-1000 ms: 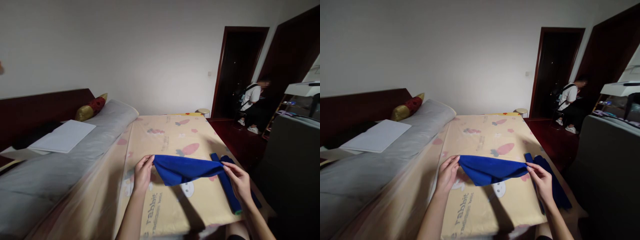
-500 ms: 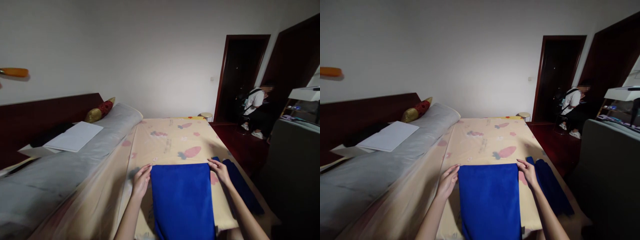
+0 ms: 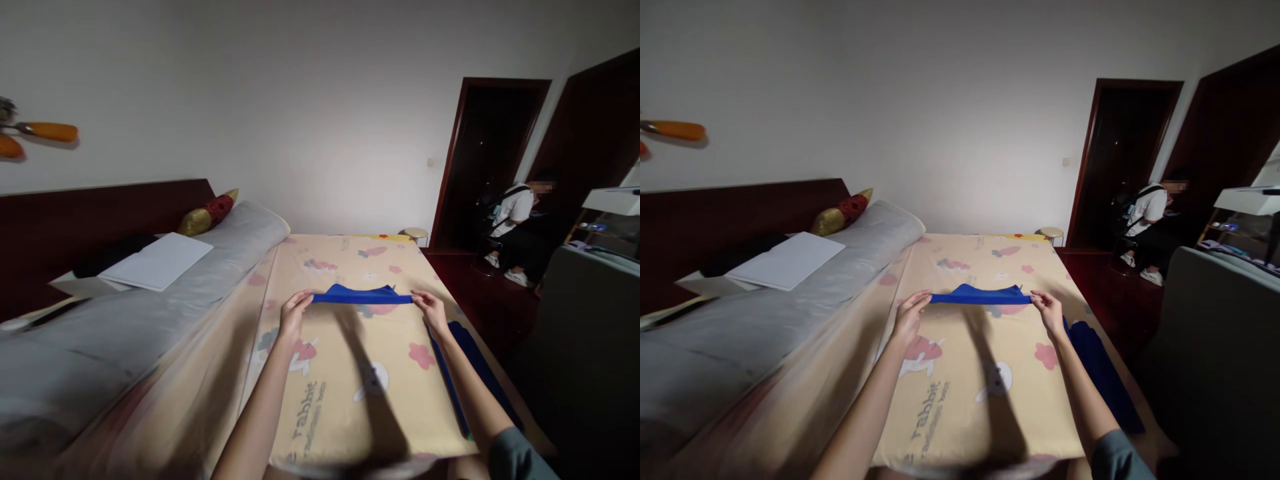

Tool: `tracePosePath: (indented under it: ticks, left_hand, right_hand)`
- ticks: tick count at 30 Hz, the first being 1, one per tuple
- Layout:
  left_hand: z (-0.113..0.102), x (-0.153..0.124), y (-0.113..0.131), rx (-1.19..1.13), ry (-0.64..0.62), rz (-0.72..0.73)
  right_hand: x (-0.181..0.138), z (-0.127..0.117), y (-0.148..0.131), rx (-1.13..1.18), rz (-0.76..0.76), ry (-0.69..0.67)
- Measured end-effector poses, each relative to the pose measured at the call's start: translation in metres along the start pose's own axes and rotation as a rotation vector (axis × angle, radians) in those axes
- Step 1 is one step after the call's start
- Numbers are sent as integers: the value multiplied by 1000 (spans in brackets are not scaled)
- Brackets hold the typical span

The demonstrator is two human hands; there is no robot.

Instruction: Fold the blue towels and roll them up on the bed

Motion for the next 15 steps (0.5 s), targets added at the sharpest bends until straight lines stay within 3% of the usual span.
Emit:
tracePosePath:
  ticks: [3, 9, 12, 15]
  left_hand:
    - [-2, -35, -48, 93, -64, -71]
    - [-9, -129, -148, 308, -238, -283]
    - [-12, -160, -180, 392, -309, -363]
    - [-13, -166, -197, 425, -319, -391]
  right_hand:
    - [-38, -17, 46, -60, 89, 15]
    - [-145, -54, 134, -194, 306, 26]
    - [-181, -67, 158, -262, 378, 32]
    - [-191, -76, 174, -325, 407, 45]
Point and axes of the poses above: each hand's wrist, its own x-axis towards the middle knuckle, its own z-axis out of the palm, y = z × x, the point moved 3 cm from there along x, towards the middle knuckle, and after that the axes turned 15 degrees about x, right-handed, at the moved point
